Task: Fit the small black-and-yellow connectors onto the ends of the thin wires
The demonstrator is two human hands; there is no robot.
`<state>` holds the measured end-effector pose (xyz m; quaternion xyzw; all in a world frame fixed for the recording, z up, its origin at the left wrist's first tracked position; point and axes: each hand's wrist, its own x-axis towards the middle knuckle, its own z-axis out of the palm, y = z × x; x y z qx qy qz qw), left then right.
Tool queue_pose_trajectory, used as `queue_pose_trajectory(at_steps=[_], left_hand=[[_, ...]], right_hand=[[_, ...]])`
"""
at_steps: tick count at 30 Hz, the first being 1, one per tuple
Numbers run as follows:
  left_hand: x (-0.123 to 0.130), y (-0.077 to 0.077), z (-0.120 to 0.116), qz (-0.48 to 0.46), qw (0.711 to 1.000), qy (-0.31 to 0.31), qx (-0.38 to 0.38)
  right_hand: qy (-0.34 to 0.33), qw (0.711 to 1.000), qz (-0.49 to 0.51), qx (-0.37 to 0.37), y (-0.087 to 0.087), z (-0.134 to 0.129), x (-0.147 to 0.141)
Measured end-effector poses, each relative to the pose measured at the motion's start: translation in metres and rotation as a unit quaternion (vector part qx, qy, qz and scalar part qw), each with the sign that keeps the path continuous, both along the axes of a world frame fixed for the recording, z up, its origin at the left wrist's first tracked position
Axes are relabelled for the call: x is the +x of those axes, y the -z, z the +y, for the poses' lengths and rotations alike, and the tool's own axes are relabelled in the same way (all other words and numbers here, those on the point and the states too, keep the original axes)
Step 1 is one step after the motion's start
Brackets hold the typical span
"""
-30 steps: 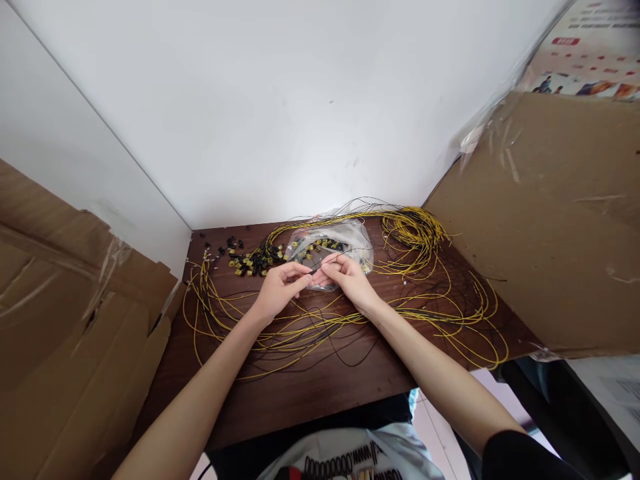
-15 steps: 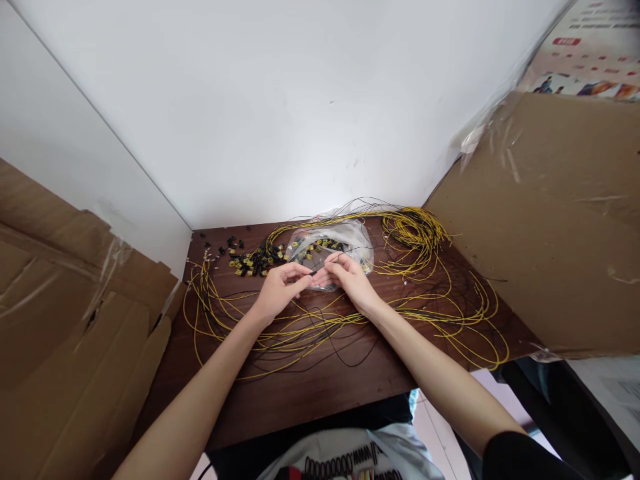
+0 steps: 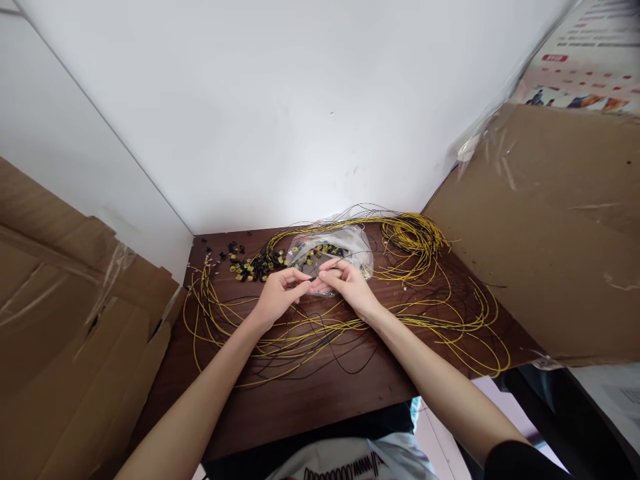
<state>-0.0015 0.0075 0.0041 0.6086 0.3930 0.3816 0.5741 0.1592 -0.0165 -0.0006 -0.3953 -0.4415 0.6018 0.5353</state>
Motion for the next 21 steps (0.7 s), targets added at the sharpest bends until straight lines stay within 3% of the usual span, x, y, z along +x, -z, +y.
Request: queue_pose_trajectory(at_steps=[4, 10, 21], left_hand=[[-0.0002, 0.0007, 0.0006, 0.003, 1.0, 0.003, -0.001], [-0.0011, 0.0009, 0.0019, 0.023, 1.0, 0.007, 0.006], [-0.0024, 0.0052, 0.003, 0.02, 0.999, 0.024, 0.014]], right_hand=[[-0.015, 0.999, -0.026, 0.01, 0.0007, 0.0005, -0.0001], [0.006, 1.0, 0.026, -0.013, 0.0016, 0.0021, -0.0019], [-0.006, 1.0, -0.015, 0.01, 0.0029, 0.0016, -0.0023]])
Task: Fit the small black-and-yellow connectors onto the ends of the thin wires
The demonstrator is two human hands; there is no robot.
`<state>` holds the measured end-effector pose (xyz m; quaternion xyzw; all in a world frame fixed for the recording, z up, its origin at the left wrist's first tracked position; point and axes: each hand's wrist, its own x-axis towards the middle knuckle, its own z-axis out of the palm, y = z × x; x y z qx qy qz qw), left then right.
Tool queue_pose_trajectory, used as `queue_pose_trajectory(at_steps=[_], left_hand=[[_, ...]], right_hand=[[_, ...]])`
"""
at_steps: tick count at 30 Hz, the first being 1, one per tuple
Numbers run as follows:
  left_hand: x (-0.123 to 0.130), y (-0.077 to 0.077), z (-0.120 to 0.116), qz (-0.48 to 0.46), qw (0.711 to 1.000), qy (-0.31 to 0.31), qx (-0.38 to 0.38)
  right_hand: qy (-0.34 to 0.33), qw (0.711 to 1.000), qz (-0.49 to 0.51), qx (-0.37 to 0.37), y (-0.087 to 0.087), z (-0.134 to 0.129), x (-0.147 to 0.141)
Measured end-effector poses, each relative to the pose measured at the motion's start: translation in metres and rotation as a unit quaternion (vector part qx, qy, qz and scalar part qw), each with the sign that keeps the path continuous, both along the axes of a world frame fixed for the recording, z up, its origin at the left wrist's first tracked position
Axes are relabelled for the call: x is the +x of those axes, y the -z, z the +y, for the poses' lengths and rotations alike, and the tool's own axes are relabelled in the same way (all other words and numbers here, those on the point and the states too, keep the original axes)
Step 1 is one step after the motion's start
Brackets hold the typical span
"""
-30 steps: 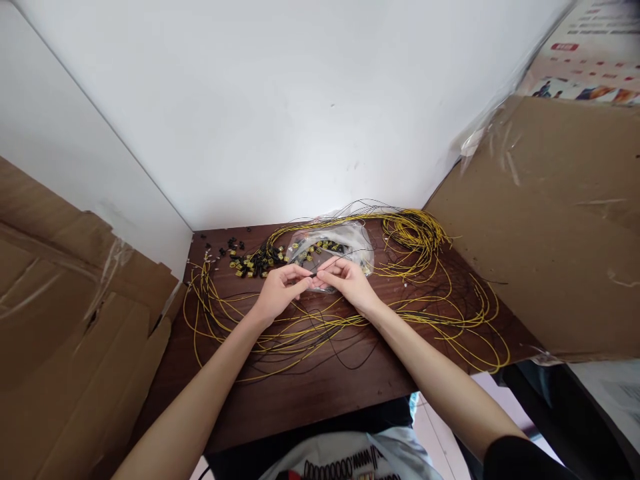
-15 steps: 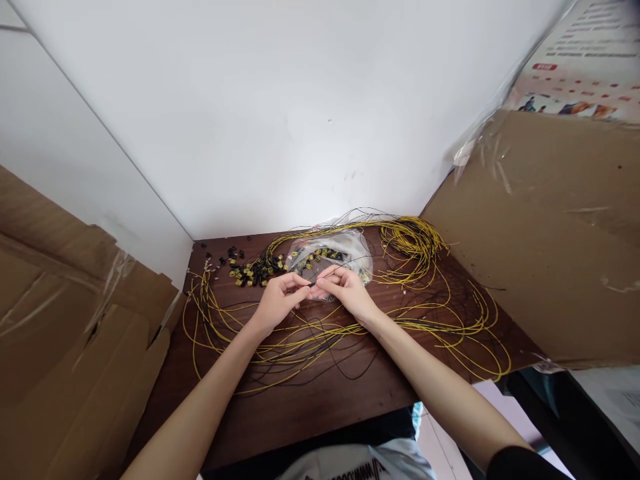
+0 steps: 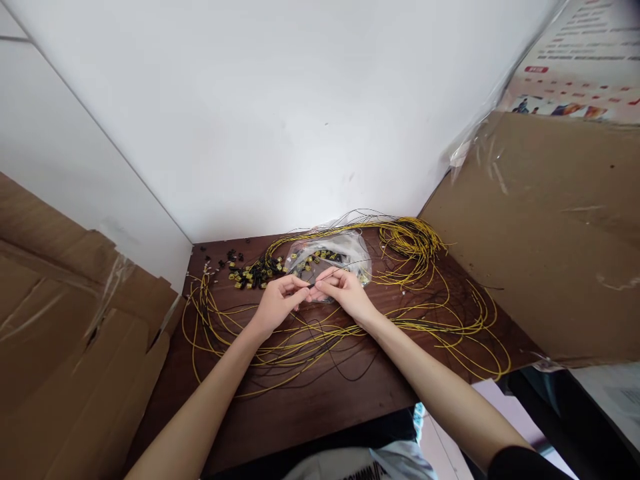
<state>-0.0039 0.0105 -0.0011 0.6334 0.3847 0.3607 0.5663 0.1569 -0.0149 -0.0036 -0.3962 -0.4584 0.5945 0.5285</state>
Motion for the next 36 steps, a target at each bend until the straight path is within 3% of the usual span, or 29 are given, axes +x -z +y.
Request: queue_pose_trajectory(at_steps=[8, 15, 23, 36], left_hand=[[0.0016, -0.0026, -0.0011, -0.005, 1.0, -0.009, -0.007], [0.001, -0.0006, -0.0006, -0.015, 1.0, -0.009, -0.013], [0.0002, 0.0017, -0.0019, -0.03, 0.999, -0.019, -0.027], [-0.0022, 0.0027, -0.0021, -0.001, 0.998, -0.067, 0.014]], right_hand=[[0.022, 0.999, 0.025, -0.019, -0.0002, -0.0004, -0.0008], [0.003, 1.0, -0.009, 0.01, -0.0019, -0.0011, -0.0004], [0.05, 0.999, 0.009, 0.001, -0.0006, 0.0006, -0.0014], [0.073, 0.997, 0.021, 0.034, 0.0014, 0.0029, -0.0051]])
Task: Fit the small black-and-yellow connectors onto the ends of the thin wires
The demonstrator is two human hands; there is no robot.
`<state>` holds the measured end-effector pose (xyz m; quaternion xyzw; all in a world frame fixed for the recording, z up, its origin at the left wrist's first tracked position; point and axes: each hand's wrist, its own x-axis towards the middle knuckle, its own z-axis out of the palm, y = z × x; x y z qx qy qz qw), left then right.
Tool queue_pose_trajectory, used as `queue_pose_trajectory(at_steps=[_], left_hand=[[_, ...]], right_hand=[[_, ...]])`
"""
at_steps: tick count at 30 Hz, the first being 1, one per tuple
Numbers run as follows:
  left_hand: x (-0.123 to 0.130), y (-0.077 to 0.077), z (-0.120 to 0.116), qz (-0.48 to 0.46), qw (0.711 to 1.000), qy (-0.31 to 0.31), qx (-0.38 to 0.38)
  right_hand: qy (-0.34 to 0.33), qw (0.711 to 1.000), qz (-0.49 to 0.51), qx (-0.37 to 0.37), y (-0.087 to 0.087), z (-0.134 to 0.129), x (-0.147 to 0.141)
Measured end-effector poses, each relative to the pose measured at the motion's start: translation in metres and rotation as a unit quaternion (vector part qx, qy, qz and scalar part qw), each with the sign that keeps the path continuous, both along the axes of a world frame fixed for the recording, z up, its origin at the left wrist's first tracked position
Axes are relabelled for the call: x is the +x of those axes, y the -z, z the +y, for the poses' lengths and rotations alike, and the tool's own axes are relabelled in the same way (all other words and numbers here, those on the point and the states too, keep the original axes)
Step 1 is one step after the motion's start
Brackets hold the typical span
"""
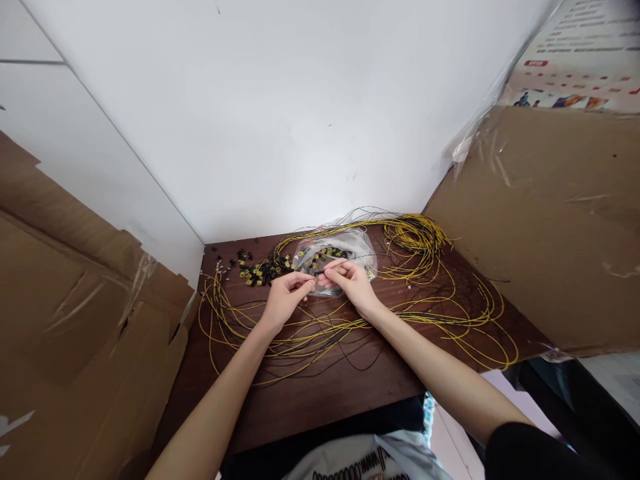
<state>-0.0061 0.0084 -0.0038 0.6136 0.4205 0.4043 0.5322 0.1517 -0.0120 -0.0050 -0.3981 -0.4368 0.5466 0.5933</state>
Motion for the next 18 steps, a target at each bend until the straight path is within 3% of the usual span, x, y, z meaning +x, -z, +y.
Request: queue_pose_trajectory(at_steps=[18], left_hand=[[0.0004, 0.0, -0.0006, -0.01, 1.0, 0.009, -0.003]], right_hand=[[0.019, 0.992, -0.119, 0.024, 0.0063, -0.0008, 0.0024]])
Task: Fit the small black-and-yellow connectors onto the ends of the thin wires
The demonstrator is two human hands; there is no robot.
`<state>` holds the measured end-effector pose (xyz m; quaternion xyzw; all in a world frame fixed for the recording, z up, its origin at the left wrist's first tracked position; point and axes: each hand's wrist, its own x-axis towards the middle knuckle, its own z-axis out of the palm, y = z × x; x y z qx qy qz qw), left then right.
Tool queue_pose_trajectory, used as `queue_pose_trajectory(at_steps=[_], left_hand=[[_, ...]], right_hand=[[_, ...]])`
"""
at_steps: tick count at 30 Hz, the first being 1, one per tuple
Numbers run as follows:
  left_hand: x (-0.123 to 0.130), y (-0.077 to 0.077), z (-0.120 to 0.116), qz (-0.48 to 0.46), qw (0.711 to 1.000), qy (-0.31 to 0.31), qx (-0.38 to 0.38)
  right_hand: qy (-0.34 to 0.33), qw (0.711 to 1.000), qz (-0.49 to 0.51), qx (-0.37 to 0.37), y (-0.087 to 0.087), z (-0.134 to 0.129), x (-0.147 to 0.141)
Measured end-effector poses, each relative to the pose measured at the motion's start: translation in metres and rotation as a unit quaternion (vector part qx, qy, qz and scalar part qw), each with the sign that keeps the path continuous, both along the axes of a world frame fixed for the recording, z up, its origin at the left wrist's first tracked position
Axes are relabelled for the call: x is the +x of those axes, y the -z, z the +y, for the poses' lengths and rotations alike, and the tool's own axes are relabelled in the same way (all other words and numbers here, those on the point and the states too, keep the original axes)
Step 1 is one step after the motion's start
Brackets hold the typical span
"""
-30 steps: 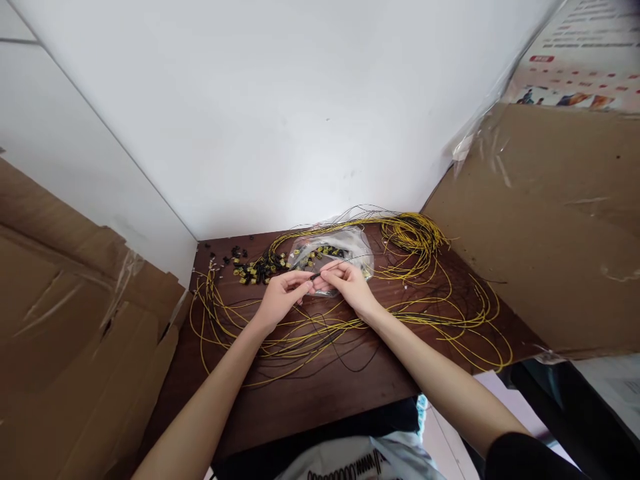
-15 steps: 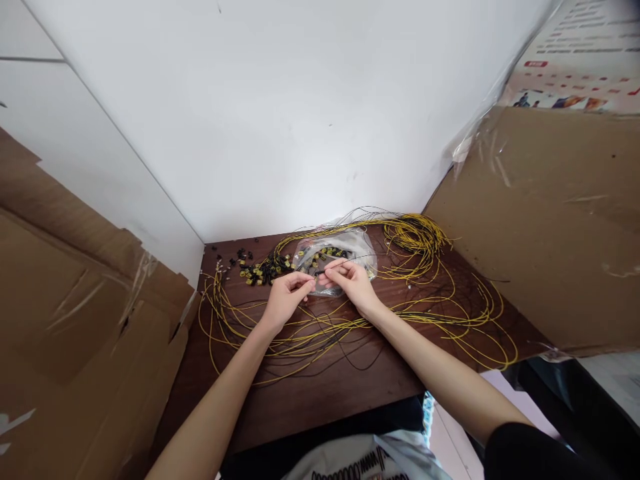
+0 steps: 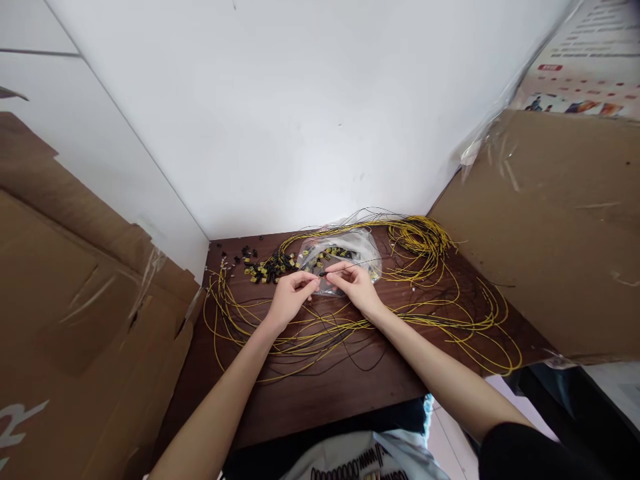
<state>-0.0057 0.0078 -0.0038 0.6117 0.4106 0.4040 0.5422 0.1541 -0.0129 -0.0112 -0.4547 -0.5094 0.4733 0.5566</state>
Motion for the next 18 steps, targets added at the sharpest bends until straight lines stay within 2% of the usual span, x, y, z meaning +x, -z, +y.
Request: queue_pose_trajectory(at_steps=[12, 18], left_hand=[[0.0006, 0.0016, 0.0004, -0.008, 1.0, 0.004, -0.006], [0.0015, 0.0053, 0.0013, -0.028, 1.0, -0.004, -0.005]], right_hand=[[0.016, 0.996, -0.082, 0.045, -0.0026, -0.006, 0.0015], [0.019, 0.995, -0.085, 0.046, 0.0012, -0.0024, 0.0035]])
